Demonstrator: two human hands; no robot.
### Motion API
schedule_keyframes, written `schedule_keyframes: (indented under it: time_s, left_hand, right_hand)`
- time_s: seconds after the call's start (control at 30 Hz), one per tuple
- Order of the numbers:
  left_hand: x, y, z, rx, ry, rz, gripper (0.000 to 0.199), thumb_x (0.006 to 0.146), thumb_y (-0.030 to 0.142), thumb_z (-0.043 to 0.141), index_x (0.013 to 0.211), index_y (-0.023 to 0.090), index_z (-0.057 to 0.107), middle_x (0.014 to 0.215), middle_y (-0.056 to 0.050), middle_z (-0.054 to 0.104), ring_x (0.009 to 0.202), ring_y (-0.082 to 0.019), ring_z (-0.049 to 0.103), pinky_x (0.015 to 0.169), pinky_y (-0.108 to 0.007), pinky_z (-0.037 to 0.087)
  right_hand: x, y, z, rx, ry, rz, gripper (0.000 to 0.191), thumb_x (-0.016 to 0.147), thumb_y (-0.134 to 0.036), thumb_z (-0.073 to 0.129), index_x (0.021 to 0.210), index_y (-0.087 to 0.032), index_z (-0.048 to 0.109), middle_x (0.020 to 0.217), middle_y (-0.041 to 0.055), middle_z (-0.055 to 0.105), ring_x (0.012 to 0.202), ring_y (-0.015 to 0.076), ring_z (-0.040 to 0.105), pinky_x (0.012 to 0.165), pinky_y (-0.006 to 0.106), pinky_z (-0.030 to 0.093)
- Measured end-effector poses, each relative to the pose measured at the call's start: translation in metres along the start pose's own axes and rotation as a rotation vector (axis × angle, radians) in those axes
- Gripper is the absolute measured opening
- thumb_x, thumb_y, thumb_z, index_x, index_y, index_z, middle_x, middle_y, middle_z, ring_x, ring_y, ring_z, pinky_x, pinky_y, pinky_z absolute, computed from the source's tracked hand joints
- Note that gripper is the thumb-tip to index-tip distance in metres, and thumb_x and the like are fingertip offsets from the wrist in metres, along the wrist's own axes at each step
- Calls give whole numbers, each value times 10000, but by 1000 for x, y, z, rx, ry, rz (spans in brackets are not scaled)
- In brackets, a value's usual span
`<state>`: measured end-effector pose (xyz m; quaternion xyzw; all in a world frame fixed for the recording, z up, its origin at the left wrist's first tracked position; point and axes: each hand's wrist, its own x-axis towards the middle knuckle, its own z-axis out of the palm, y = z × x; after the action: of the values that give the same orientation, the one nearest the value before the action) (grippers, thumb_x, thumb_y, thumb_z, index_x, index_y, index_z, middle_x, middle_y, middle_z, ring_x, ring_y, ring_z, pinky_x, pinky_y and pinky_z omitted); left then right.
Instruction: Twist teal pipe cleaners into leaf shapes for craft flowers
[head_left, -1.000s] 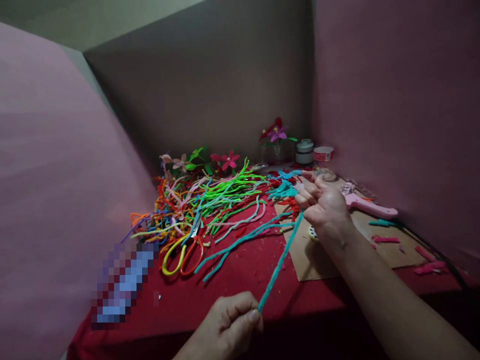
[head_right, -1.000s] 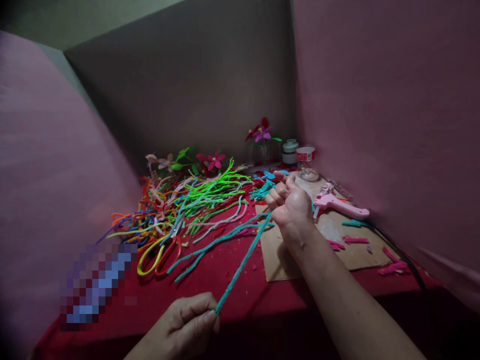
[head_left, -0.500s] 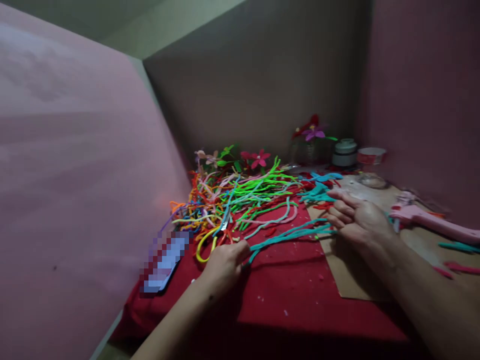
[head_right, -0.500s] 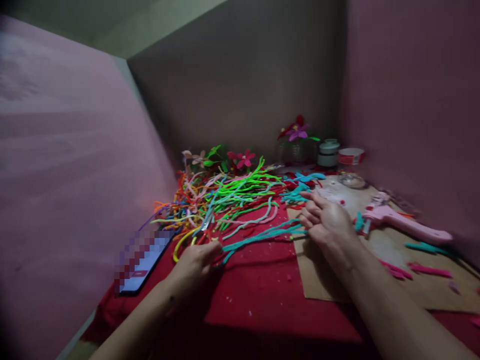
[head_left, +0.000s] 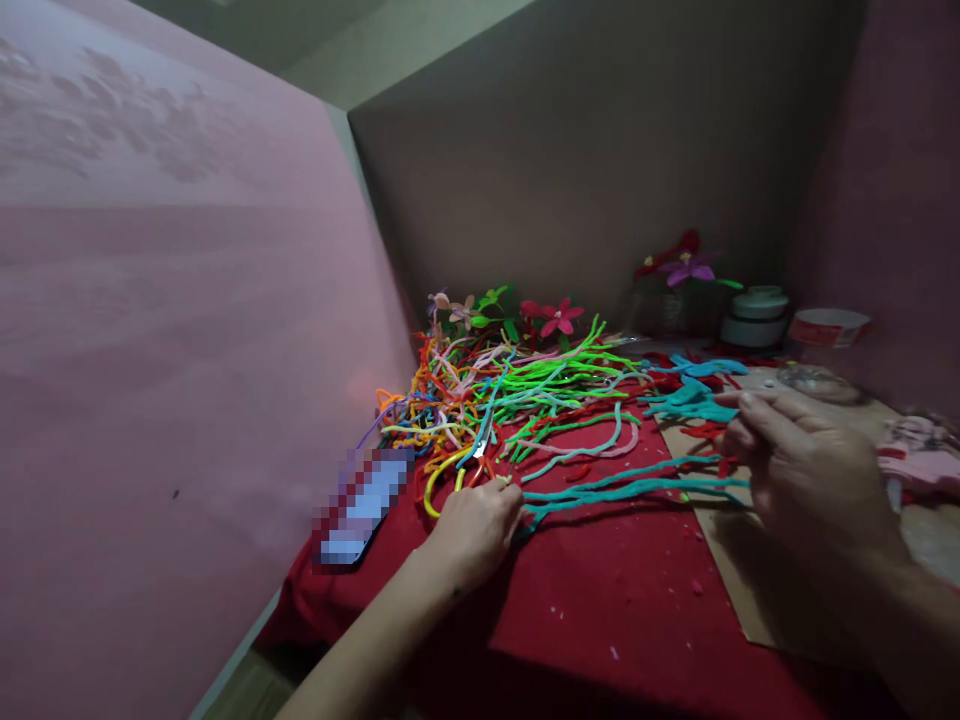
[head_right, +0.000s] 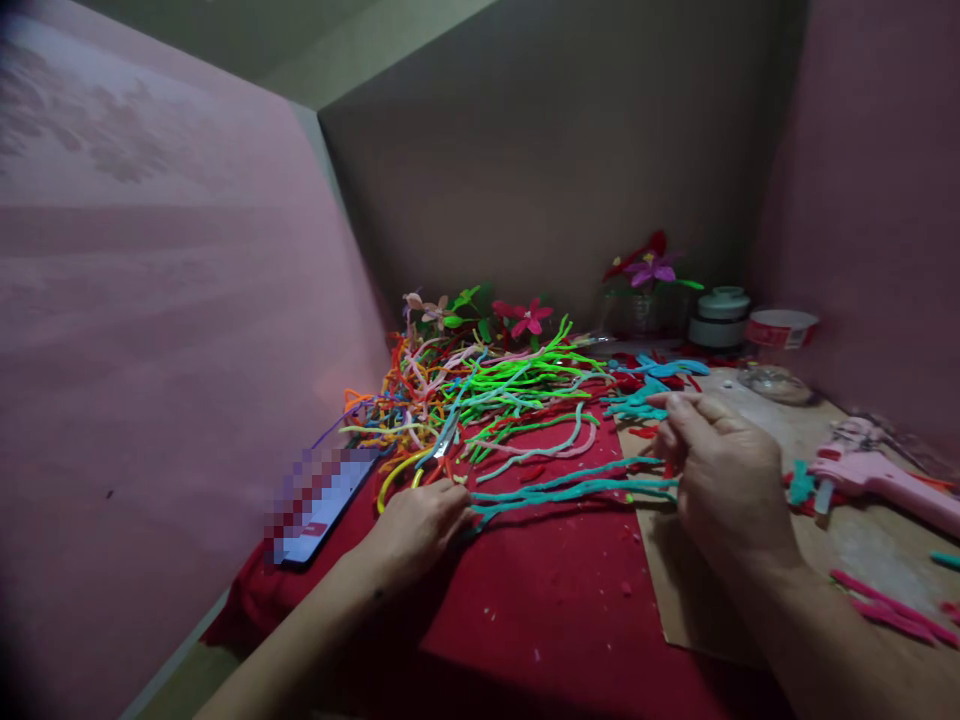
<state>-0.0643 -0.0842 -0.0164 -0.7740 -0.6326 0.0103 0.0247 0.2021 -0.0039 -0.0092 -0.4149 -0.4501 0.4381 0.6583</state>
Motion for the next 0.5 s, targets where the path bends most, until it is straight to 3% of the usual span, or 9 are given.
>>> schedule_keyframes:
  time_s: [0.07,0.17,0.27,0.33,0.37,0.4,0.5]
  left_hand:
    - [-4,-1,-8,-35,44,-5,303,865,364,348,809,200,597,837,-40,616,679,-141,573,582,-231,378]
    - [-9,-14,-23,-122,131,-25,293,863,329,366,807,192,619,832,-41,617,702,-127,563,644,-229,404]
    - [-6,-49,-43,-192,278,-95,245,823,286,425,781,174,639,785,-46,637,709,-131,564,665,-230,413]
    - [1,-83,-57,-235,392,-272,231,785,299,458,800,176,653,757,-36,656,673,-138,573,644,-233,421]
    - [6,-102,-62,-253,399,-375,241,770,303,464,846,179,656,742,-29,661,658,-143,579,616,-230,422]
    - [12,-121,-65,-263,312,-457,256,753,293,466,881,183,658,692,-19,661,618,-144,581,576,-226,417]
    - [31,-168,-63,-230,220,-506,208,651,169,507,741,148,694,563,-28,643,565,-157,578,537,-221,392]
  right_hand:
    - [-12,-5,14,-203,-99,-42,200,750,-383,548,714,-188,579,530,-26,408,514,110,374,498,257,291]
    - [-25,-6,29,-344,-374,-31,239,767,-404,522,694,-183,575,529,-25,432,506,106,382,478,240,291]
    - [-35,2,41,-398,-613,-106,205,777,-358,522,697,-184,598,602,-3,533,563,119,456,537,237,348]
    - [-41,10,49,-428,-754,-144,197,800,-330,493,721,-186,603,660,10,576,613,134,494,575,241,369]
    - [-45,13,53,-450,-808,-159,209,814,-325,472,720,-188,599,643,10,570,604,134,493,565,240,366]
    - [-49,17,57,-469,-854,-182,228,825,-323,455,700,-188,590,610,6,550,576,129,478,544,236,358]
    - [-60,27,67,-537,-940,-289,253,850,-296,411,705,-181,584,586,11,535,538,121,462,527,235,343]
